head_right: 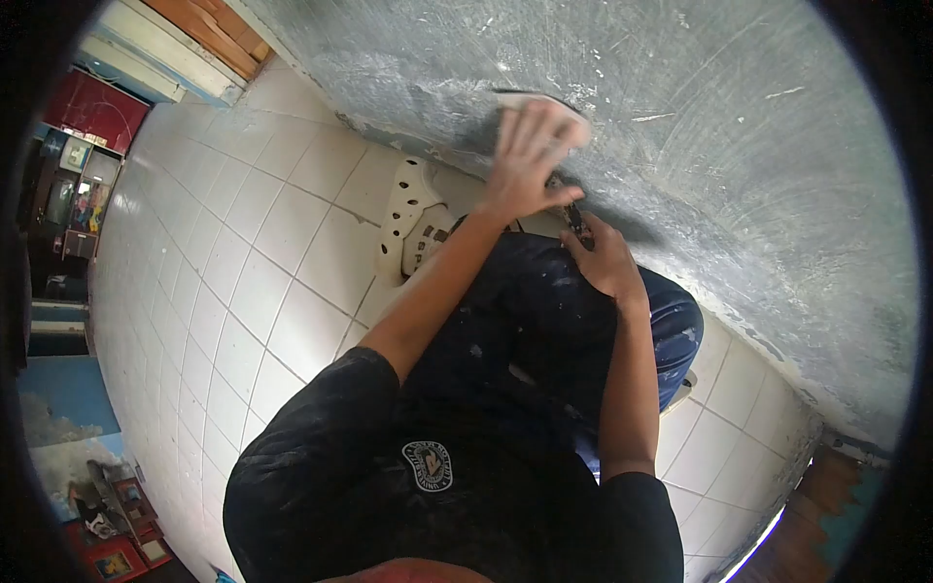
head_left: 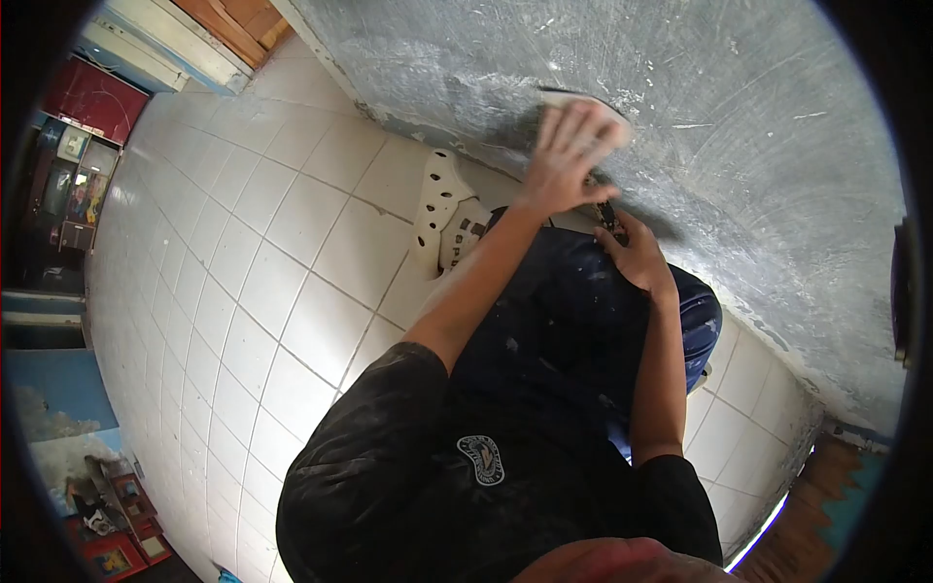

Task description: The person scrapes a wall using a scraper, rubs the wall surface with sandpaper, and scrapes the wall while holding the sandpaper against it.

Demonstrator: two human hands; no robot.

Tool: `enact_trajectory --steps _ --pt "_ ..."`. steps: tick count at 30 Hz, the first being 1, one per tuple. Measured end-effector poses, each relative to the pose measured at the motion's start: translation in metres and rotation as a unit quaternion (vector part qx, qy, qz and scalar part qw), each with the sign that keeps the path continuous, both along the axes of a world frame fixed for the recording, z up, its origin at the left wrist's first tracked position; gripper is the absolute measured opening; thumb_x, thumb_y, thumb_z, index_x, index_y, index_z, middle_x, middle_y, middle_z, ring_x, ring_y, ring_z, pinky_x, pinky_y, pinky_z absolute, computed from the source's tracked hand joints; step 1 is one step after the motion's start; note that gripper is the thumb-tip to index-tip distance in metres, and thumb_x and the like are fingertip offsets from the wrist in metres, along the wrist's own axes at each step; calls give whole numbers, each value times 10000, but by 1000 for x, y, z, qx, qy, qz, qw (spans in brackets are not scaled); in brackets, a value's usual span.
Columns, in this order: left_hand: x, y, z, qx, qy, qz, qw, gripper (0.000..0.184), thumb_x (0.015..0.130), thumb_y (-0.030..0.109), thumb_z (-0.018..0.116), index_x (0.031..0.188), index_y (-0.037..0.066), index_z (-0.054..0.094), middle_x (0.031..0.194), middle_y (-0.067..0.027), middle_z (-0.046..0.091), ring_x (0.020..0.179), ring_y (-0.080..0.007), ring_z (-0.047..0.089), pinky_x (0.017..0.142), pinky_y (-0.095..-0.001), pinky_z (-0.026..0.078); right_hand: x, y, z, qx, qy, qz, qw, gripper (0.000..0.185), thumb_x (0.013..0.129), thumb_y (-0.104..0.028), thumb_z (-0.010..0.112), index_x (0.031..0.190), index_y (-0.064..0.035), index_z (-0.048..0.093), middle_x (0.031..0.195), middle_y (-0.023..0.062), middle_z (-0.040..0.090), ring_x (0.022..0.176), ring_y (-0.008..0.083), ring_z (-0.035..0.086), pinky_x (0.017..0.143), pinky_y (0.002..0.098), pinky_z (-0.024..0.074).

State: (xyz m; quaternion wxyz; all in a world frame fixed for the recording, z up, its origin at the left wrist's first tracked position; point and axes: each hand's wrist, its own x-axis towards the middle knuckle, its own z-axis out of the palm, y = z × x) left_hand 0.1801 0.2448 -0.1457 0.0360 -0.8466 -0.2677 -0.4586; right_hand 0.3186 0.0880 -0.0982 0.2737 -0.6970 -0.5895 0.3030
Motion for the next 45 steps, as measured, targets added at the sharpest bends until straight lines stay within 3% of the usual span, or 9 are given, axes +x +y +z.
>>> enact_trajectory --steps 7,11,15,19,27,31,34,39,45 --pt "14 4 -14 -24 71 20 997 951 897 732 419 1535 38 288 1580 -293 181 1483 -447 112 1176 -625 55 6 -3 -7 -12 15 -14 1000 393 912 -267 666 1188 9 614 1009 249 686 983 386 661 858 424 489" --pt "4 39 -21 -349 -402 164 830 970 956 614 409 1540 -70 45 1598 -326 -27 1502 -430 -57 1188 -579 -18 7 -2 -12 6 -18 -20 1000 407 910 -281 668 1193 7 613 1019 264 676 1001 387 655 866 423 488" --pt "-1 42 -32 -426 -416 196 779 976 957 608 421 1534 -83 41 1600 -321 -37 1495 -448 -69 1198 -548 -36 5 -1 -9 8 -17 -2 1000 437 914 -307 670 1192 25 607 1013 247 671 976 342 645 865 413 484" --pt "-1 10 -12 -104 -136 107 980 974 935 639 456 1540 -56 140 1605 -309 5 1494 -463 -30 1182 -604 34 5 1 -11 -2 -30 -6 1000 461 912 -318 666 1186 47 601 1041 269 677 1012 385 659 870 427 490" --pt "7 9 -10 -40 11 34 999 986 897 726 425 1518 -25 274 1606 -299 65 1481 -497 17 1177 -617 42 8 1 -17 -12 -3 -21 1000 454 913 -321 666 1181 41 608 1018 268 682 1017 397 655 864 423 490" --pt "2 42 -29 -451 -421 169 769 1041 944 686 353 1525 -96 -16 1588 -341 -60 1495 -438 -84 1206 -524 -15 5 -2 -4 -21 6 -17 1000 450 914 -317 665 1198 28 610 1019 261 684 1021 405 651 876 422 489" --pt "-1 40 -32 -565 -443 137 682 1014 953 656 372 1532 -81 -16 1586 -345 -53 1489 -456 -91 1208 -518 -12 3 0 -4 -15 -29 -15 999 449 915 -315 666 1210 19 611 1033 259 683 1023 401 650 883 415 489" --pt "4 -10 -11 -187 -109 110 970 1047 927 681 433 1542 -65 29 1594 -333 -26 1488 -468 -79 1190 -576 8 10 4 -15 -24 0 -2 1000 451 911 -303 677 1219 20 609 1080 265 673 1037 389 651 882 417 493" --pt "4 -1 -6 -141 -69 113 981 1018 920 563 540 1545 -61 33 1597 -331 -26 1487 -482 -64 1183 -583 0 9 1 -19 -12 20 -33 999 445 907 -290 683 1217 22 612 1074 264 672 1014 373 658 877 417 495"
